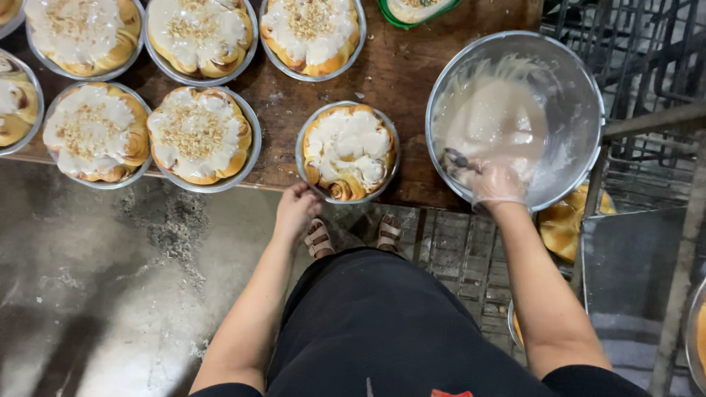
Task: The person applies a white frosting or glaze to bread rolls using a small palette knife, sprinkles crushed nuts from a container over the rolls, and transfers finished rolls from a cooling rack to the workbench.
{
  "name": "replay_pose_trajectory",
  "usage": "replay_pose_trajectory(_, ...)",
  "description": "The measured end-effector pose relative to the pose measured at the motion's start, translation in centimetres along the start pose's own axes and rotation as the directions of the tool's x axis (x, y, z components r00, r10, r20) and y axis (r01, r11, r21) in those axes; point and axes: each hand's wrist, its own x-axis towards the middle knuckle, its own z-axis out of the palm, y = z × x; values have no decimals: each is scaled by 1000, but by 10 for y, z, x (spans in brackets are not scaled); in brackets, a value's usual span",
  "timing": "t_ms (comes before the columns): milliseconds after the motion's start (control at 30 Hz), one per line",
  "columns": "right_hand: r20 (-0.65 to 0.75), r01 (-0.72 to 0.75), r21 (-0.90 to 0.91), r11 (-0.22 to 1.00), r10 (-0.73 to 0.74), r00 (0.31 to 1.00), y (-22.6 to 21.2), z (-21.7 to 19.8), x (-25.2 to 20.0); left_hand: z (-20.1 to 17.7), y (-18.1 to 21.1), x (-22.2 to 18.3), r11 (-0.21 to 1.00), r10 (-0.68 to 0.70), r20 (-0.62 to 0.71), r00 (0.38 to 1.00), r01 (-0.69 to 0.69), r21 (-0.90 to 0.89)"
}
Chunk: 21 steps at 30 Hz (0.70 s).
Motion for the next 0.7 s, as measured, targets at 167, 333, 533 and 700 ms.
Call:
replay_pose_trajectory(167, 298, -238, 372, 897, 127, 946, 13, 16, 18, 13, -15, 0, 990, -118, 210, 970, 132, -54)
replay_pose_trajectory(333, 286, -190, 810, 555, -91, 954, 17, 19, 23, 42, 11, -29, 997, -1, 219, 976, 19, -79)
replay_pose_trajectory(533, -410, 582, 61, 811, -511, 755, -98, -9, -29, 76, 48, -56, 997, 59, 255, 965, -42, -70)
replay_pose_trajectory(700, -346, 597, -272, 755, -655, 672, -131, -47, -57, 67, 65, -51, 985, 129, 244, 961, -96, -142)
